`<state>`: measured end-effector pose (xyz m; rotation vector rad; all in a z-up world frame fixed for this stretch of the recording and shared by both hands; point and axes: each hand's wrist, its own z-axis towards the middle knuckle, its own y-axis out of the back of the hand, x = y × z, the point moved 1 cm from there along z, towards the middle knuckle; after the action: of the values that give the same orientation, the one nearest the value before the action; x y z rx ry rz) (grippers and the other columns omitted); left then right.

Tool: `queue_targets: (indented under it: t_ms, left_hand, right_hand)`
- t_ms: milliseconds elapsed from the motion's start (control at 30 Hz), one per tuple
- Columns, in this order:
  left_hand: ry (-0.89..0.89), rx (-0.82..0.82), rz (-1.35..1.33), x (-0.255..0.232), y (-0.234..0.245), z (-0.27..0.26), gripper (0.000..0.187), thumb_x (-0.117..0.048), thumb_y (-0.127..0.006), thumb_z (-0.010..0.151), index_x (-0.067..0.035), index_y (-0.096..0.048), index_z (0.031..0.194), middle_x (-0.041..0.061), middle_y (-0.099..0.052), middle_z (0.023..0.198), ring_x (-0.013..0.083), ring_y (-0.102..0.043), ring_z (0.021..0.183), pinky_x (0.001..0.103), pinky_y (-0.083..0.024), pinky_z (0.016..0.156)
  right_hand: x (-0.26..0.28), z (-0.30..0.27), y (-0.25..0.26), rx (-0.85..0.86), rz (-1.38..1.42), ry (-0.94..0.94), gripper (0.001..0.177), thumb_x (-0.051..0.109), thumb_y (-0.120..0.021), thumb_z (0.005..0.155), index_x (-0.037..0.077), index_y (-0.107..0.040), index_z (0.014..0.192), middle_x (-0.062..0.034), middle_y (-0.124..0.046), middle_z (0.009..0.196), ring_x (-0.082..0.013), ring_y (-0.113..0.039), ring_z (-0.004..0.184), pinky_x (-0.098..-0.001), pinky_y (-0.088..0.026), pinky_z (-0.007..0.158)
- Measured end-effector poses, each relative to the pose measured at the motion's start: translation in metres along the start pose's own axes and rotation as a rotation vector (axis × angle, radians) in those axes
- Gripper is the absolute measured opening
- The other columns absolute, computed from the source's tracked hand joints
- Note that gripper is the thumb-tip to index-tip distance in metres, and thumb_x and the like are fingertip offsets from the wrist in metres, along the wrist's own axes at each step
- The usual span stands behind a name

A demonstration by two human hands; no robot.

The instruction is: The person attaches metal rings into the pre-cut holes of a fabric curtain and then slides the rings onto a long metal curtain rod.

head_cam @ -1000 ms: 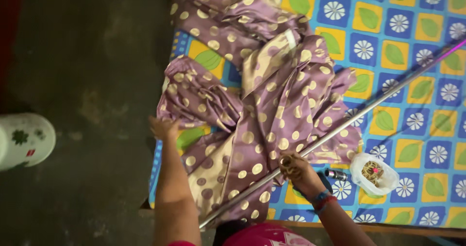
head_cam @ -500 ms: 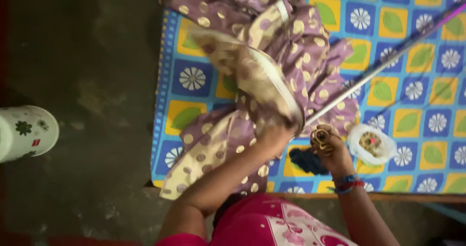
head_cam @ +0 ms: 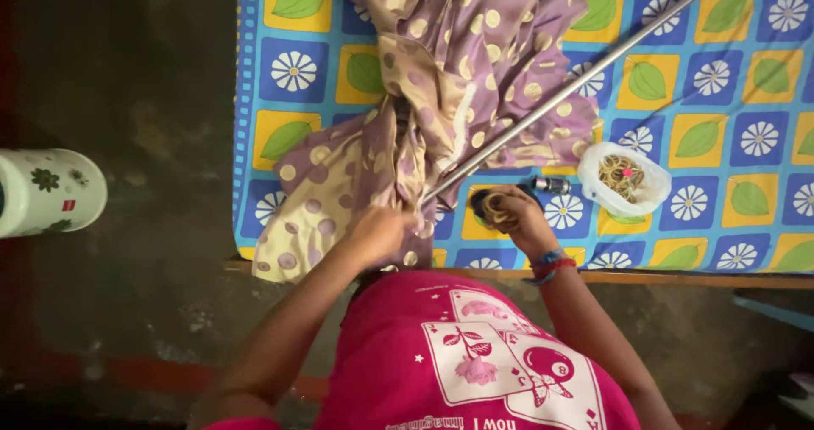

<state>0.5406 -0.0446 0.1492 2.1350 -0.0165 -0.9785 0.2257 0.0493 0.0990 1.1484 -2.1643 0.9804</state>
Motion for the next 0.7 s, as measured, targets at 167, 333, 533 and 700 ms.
queue_targets:
  t_ms: [167,333,533,700]
  left_hand:
    - [0.184,0.363,0.255,-0.011,-0.051,-0.048,0.025,-0.01,-0.061,0.089,-0.012,-0.078,0.108,0.018,-0.075,0.103,0.0347,-0.074,0.098,0.049,-0.057,0.088]
    - [0.258,0.438,0.348,0.079,-0.07,-0.067,0.023,-0.016,-0.066,0.087,-0.013,-0.078,0.106,0.017,-0.074,0.11,0.0352,-0.072,0.103,0.048,-0.056,0.091]
    - [0.087,0.182,0.094,0.065,-0.097,-0.023,0.041,-0.041,-0.061,0.097,-0.021,-0.066,0.132,0.015,-0.076,0.107,0.034,-0.072,0.098,0.047,-0.055,0.087]
    - [0.046,-0.04,-0.737,-0.002,-0.11,0.058,0.047,-0.018,-0.072,0.093,-0.009,-0.062,0.139,0.014,-0.073,0.101,0.0153,-0.067,0.087,0.029,-0.055,0.076]
  right_hand:
    - [0.003,-0.019,0.009,0.034,0.014,-0.034,0.023,0.012,-0.057,0.094,0.002,-0.065,0.114,-0.0106,-0.069,0.099,-0.0216,-0.069,0.085,-0.0383,-0.06,0.071]
    - [-0.007,-0.03,0.028,0.044,0.081,-0.061,0.029,0.008,-0.054,0.092,0.0,-0.064,0.118,-0.0099,-0.07,0.104,-0.0218,-0.07,0.09,-0.0389,-0.061,0.071]
    - [-0.02,-0.022,0.018,0.024,0.033,0.044,0.04,-0.003,-0.057,0.089,0.0,-0.065,0.128,-0.0109,-0.071,0.11,-0.0185,-0.066,0.087,-0.0287,-0.05,0.069]
    - [-0.038,-0.016,-0.024,0.105,0.283,0.116,0.023,-0.001,-0.06,0.097,0.001,-0.058,0.12,-0.0104,-0.066,0.104,-0.0206,-0.067,0.087,-0.0326,-0.056,0.074]
